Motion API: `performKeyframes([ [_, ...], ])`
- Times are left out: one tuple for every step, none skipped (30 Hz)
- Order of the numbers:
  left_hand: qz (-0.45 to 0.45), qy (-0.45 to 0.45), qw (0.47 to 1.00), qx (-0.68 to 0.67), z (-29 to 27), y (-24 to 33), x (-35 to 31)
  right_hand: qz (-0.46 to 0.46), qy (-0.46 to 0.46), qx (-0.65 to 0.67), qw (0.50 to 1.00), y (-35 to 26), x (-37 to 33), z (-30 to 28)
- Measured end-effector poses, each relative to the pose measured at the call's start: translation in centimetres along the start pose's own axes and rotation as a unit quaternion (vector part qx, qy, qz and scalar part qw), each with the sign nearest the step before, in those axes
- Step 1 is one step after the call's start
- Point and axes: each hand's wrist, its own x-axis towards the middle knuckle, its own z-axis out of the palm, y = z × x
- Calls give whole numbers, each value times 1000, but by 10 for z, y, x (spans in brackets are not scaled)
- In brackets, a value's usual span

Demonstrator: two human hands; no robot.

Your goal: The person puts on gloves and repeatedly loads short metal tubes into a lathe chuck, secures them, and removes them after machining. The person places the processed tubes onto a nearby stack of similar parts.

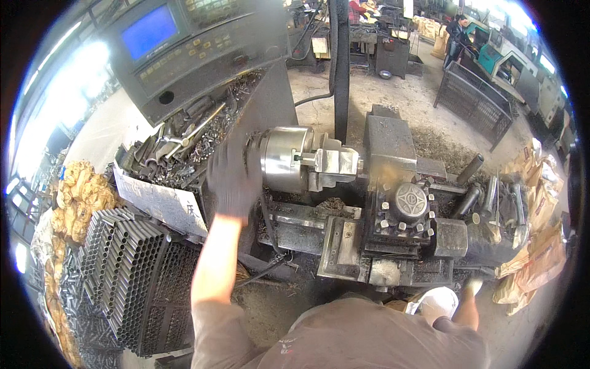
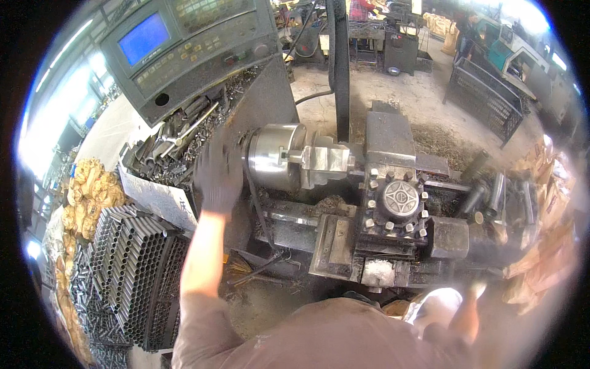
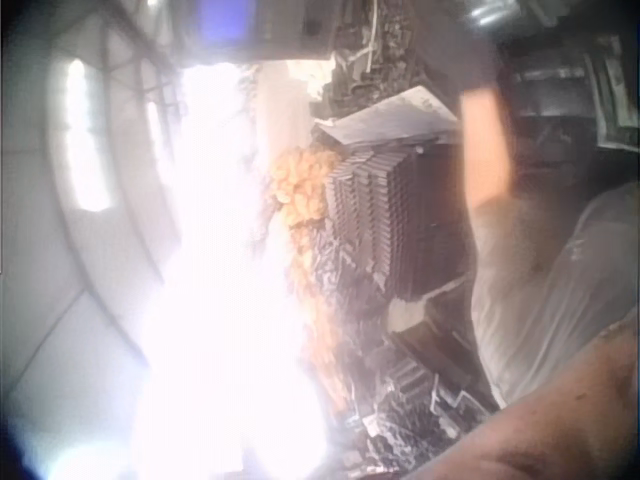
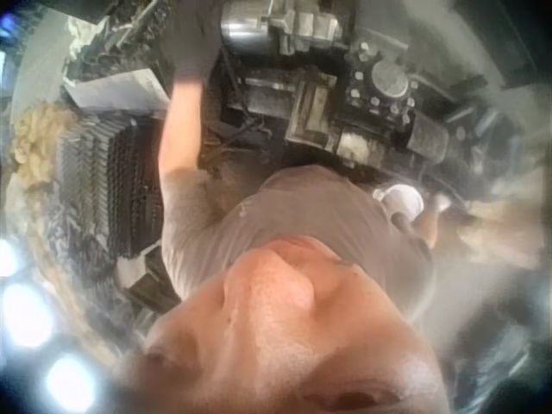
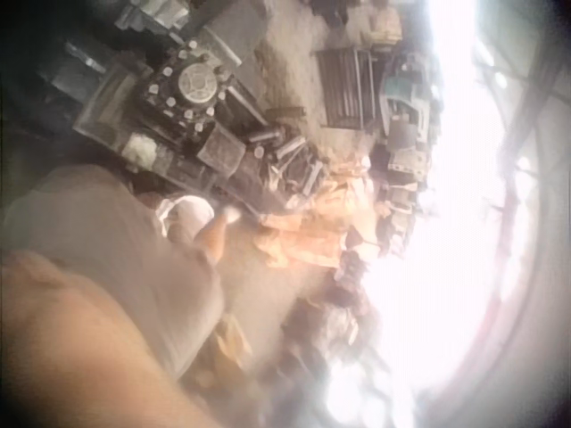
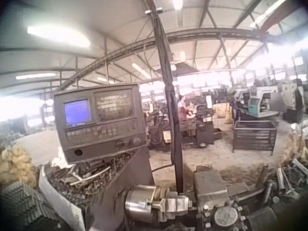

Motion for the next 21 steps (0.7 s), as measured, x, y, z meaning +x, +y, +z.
performKeyframes([
  [-39,-31,999,15,19,3,37,-27,-103,-11,994,13,-25,40],
  [-58,-58,994,77,34,4,67,-65,-173,-17,983,17,-45,70],
  [-94,-108,981,131,48,6,95,-104,-226,-22,968,14,-61,92],
  [-117,-135,974,140,59,5,118,-146,-270,-22,952,5,-77,109],
  [-147,-183,961,147,68,3,138,-196,-299,-21,934,-6,-92,119],
  [-155,-206,954,151,77,1,160,-249,-321,-20,914,-17,-105,124],
  [-162,-234,947,150,83,-1,172,-299,-339,-24,892,-27,-116,126],
  [-149,-231,947,165,88,-1,178,-349,-348,-33,869,-37,-125,125],
  [-137,-228,948,177,90,0,183,-398,-347,-48,848,-44,-133,123],
  [-145,-254,937,191,89,2,180,-447,-339,-65,825,-52,-138,122],
  [-130,-193,959,164,86,7,170,-501,-319,-90,799,-56,-143,120],
  [-135,-159,968,138,80,13,155,-551,-290,-113,775,-63,-145,119],
  [-125,-106,980,109,70,20,131,-592,-274,-166,740,-66,-148,119],
  [-137,-149,975,94,61,28,101,-588,-299,-127,741,-75,-147,119],
  [-78,-130,987,52,46,36,56,-574,-330,-124,739,-81,-146,119],
  [-16,-112,994,11,33,41,11,-574,-345,-125,732,-93,-142,120],
  [1,-166,978,129,14,51,-52,-584,-352,-129,720,-105,-138,119],
  [-31,-222,971,-80,-2,55,-111,-595,-352,-140,709,-120,-134,118],
  [-97,-365,926,11,-9,63,-174,-611,-349,-154,694,-137,-132,116],
  [-125,-388,912,-50,-32,62,-244,-632,-342,-171,674,-156,-130,113],
  [-199,-417,882,-96,-54,60,-313,-650,-334,-187,656,-174,-130,109],
])
